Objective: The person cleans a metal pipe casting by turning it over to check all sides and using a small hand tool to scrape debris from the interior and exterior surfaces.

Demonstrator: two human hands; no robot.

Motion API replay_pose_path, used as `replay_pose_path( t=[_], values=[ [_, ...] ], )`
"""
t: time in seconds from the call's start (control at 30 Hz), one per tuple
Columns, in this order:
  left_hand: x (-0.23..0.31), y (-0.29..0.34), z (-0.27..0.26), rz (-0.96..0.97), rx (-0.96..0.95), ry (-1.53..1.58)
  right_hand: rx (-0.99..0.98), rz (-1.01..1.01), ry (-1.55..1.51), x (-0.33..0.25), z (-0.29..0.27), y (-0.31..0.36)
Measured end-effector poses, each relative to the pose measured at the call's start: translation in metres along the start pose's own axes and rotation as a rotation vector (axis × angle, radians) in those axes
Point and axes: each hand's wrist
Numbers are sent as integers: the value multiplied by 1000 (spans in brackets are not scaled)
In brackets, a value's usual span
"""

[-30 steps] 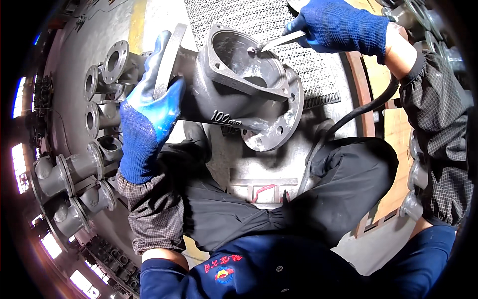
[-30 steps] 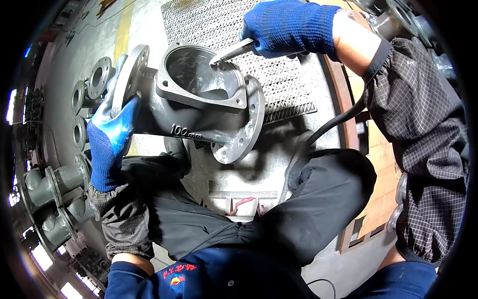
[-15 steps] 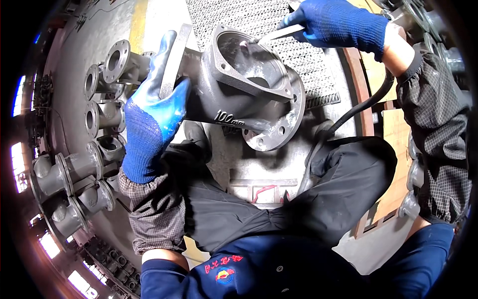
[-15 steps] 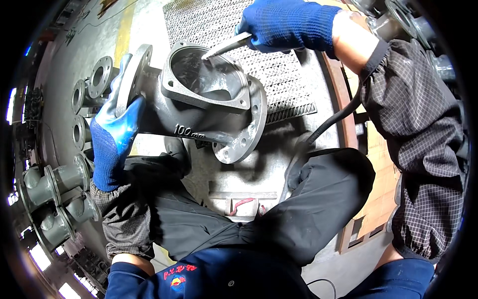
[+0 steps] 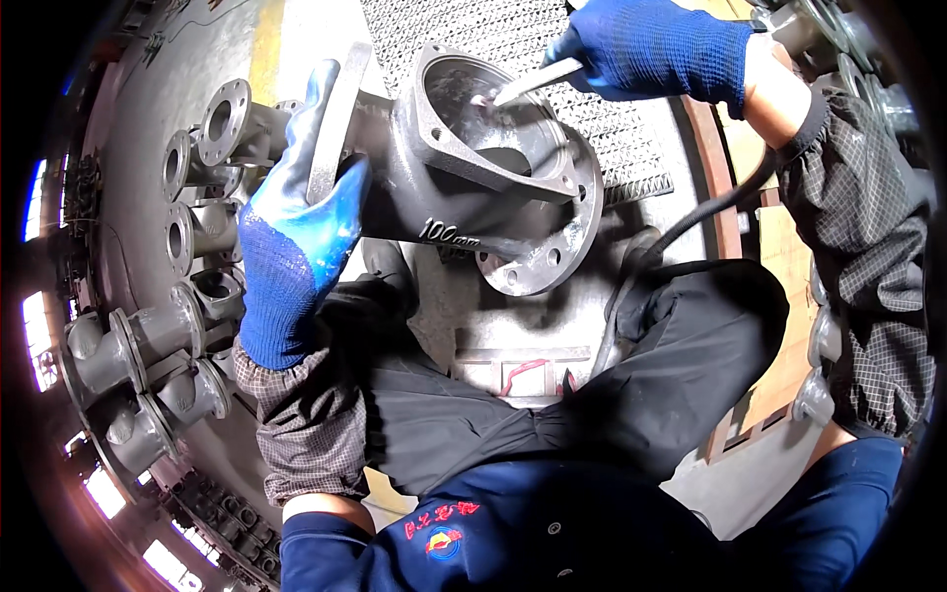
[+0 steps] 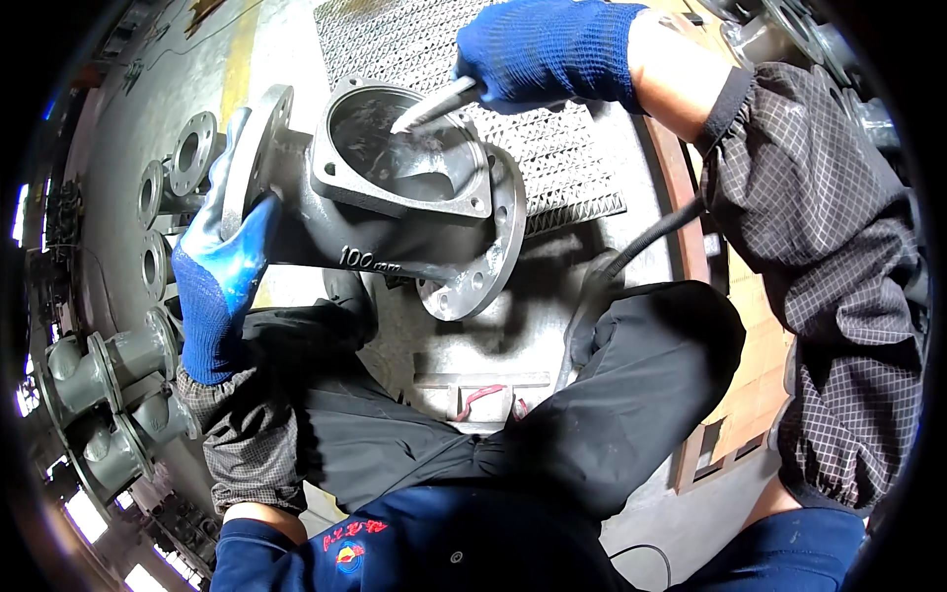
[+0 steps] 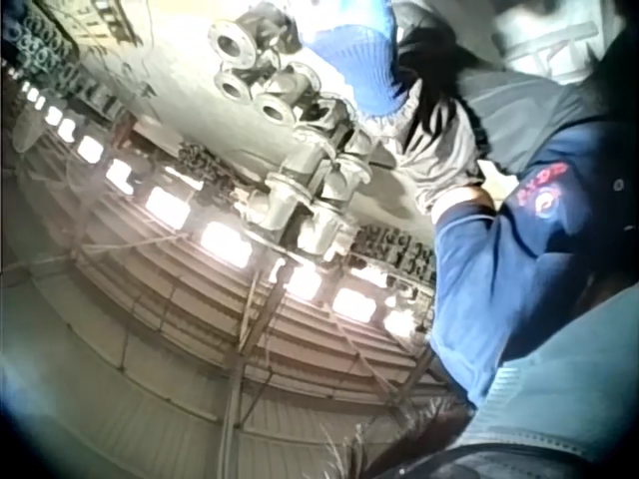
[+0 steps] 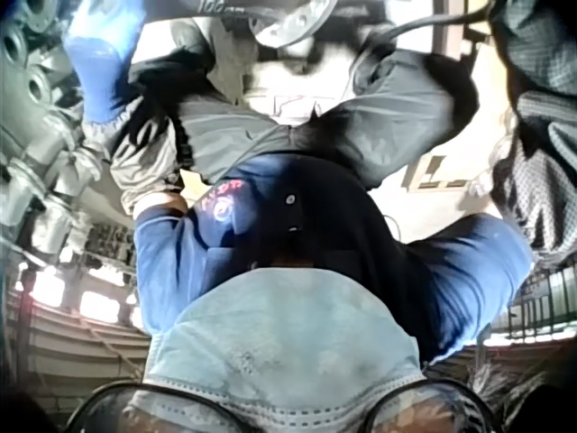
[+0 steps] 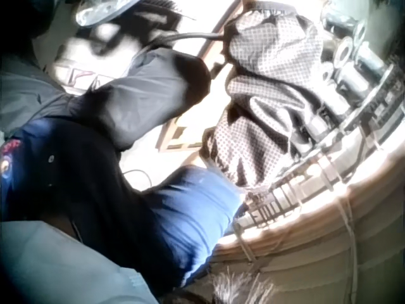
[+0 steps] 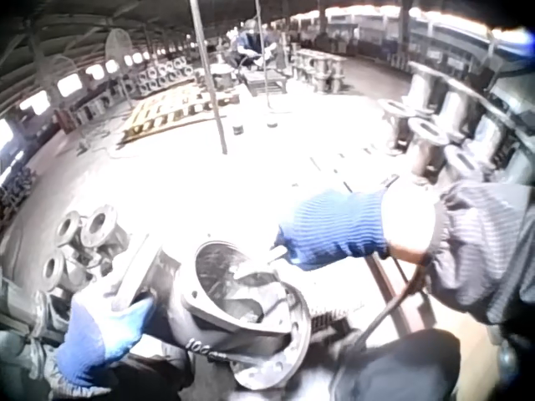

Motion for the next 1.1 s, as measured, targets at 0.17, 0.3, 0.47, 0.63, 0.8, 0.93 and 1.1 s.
replay_pose_path(
  t=[0.17,0.3,0.47,0.63,0.8,0.93,1.1],
  values=[
    [5,0,2,-58,-38,101,-219,-76,-72,-4,-2,3],
    [-10,-3,-9,384,-80,-287,-265,211,-529,2,-16,24],
    [-20,4,-10,534,-55,-428,163,406,-1312,-37,-30,54],
    [-4,-7,8,505,-45,-297,117,393,-1447,-58,-32,63],
    [-32,3,1,-153,-12,739,12,-48,-1540,-106,-29,21],
    [-25,1,-6,5,-58,121,403,-619,-1705,-138,28,-22],
    [-32,0,0,379,-41,-19,-56,-585,-2376,-165,29,-14]
  ],
)
Point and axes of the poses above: each hand's wrist, its own y-axis away from the middle knuckle, its own z-axis out of the palm, x = y × z, and after that the axes turned 10 degrees about y, right-handed
